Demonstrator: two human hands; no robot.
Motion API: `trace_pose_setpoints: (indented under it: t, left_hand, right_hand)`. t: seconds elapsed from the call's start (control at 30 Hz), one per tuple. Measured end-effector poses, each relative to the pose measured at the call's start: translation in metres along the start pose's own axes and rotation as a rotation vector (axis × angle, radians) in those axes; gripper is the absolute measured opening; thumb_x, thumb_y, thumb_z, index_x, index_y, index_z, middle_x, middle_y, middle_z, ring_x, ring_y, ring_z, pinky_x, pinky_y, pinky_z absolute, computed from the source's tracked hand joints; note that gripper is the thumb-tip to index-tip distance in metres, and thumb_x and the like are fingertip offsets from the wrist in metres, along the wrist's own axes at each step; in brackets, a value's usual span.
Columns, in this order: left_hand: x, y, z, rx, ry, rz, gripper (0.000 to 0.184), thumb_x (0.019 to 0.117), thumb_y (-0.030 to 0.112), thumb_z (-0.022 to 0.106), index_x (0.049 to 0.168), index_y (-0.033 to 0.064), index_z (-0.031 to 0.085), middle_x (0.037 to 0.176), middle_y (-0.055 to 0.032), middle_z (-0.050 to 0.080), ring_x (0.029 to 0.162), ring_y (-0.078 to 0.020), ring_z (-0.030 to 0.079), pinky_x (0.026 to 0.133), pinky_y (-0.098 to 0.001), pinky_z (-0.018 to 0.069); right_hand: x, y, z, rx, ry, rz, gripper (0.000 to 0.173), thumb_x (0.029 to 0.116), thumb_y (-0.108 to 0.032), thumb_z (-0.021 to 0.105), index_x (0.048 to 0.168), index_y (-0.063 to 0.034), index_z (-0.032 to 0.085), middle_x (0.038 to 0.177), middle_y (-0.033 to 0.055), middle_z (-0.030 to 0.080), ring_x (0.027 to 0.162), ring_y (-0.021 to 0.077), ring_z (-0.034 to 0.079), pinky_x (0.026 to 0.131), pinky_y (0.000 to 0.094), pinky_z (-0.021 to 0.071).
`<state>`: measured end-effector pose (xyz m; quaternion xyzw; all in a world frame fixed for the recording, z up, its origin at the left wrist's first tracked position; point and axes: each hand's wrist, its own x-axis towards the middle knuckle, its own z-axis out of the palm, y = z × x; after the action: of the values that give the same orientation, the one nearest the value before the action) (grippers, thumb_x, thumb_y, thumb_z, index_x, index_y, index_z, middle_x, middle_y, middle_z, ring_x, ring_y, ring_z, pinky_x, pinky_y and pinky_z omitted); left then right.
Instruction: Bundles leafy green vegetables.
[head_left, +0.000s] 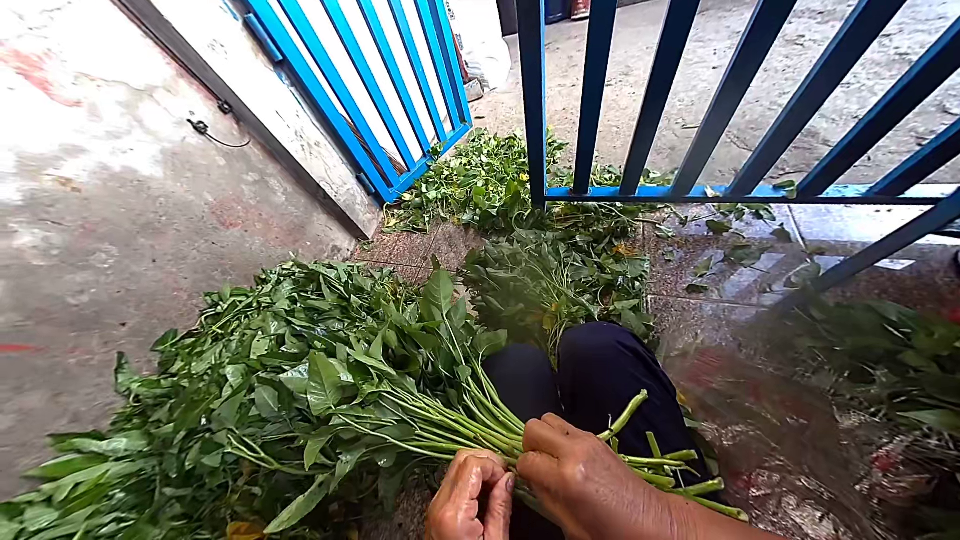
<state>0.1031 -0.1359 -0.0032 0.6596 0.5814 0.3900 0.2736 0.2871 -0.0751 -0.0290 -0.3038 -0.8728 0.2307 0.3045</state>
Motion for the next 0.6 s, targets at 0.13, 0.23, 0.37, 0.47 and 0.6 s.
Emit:
trace_pose_setpoints:
  t: [0.13,0.23,0.37,0.47,0.6]
  left_hand:
    - [-0.003,-0.001,0.009,-0.406,0.065,-0.101,0.011,0.0899,-0.012,0.062,0.093,-0.0015,0.062,0.102,-0.0105,0.072,0.078,-0.0130,0.071,0.065,-0.0273,0.0623]
    - [-0.001,0.000,0.008,-0.567,0.086,-0.190,0.014,0.0888,-0.014,0.063,0.094,-0.0015,0.062,0.091,-0.0102,0.072,0.070,-0.0162,0.071,0.063,-0.0309,0.0635]
    - [-0.001,0.004,0.000,-0.248,0.008,-0.112,0.017,0.0853,-0.008,0.073,0.097,-0.0007,0.063,0.084,-0.0058,0.071,0.067,-0.0122,0.070,0.061,-0.0281,0.0628]
    - [0.002,0.007,-0.006,0.061,-0.081,-0.038,0.013,0.0868,0.004,0.077,0.097,0.0006,0.068,0.086,-0.0049,0.071,0.072,-0.0078,0.069,0.065,-0.0240,0.0615]
    - [0.004,0.016,-0.008,0.318,-0.225,-0.029,0.009,0.0914,0.010,0.071,0.095,0.0026,0.074,0.085,-0.0089,0.071,0.075,-0.0179,0.070,0.069,-0.0343,0.0604]
  right_hand:
    - [0.000,0.001,0.001,0.043,-0.014,-0.006,0.013,0.0953,-0.014,0.060,0.088,-0.0113,0.071,0.087,0.0059,0.060,0.083,0.0214,0.062,0.067,0.0331,0.0549]
    - [-0.001,0.003,0.000,0.075,-0.003,-0.008,0.014,0.0962,-0.014,0.060,0.090,-0.0119,0.072,0.088,0.0052,0.062,0.085,0.0204,0.062,0.070,0.0322,0.0550]
    - [-0.001,0.006,-0.005,0.158,-0.039,0.038,0.014,0.0971,-0.016,0.061,0.091,-0.0122,0.073,0.091,0.0046,0.065,0.089,0.0186,0.064,0.076,0.0325,0.0556]
    - [-0.001,0.010,-0.006,0.194,-0.043,0.030,0.014,0.0960,-0.015,0.061,0.091,-0.0117,0.074,0.091,0.0047,0.066,0.089,0.0182,0.064,0.076,0.0319,0.0549]
    - [-0.002,0.013,-0.006,0.216,-0.039,0.009,0.013,0.0958,-0.015,0.062,0.091,-0.0125,0.074,0.092,0.0038,0.066,0.091,0.0168,0.064,0.078,0.0303,0.0546]
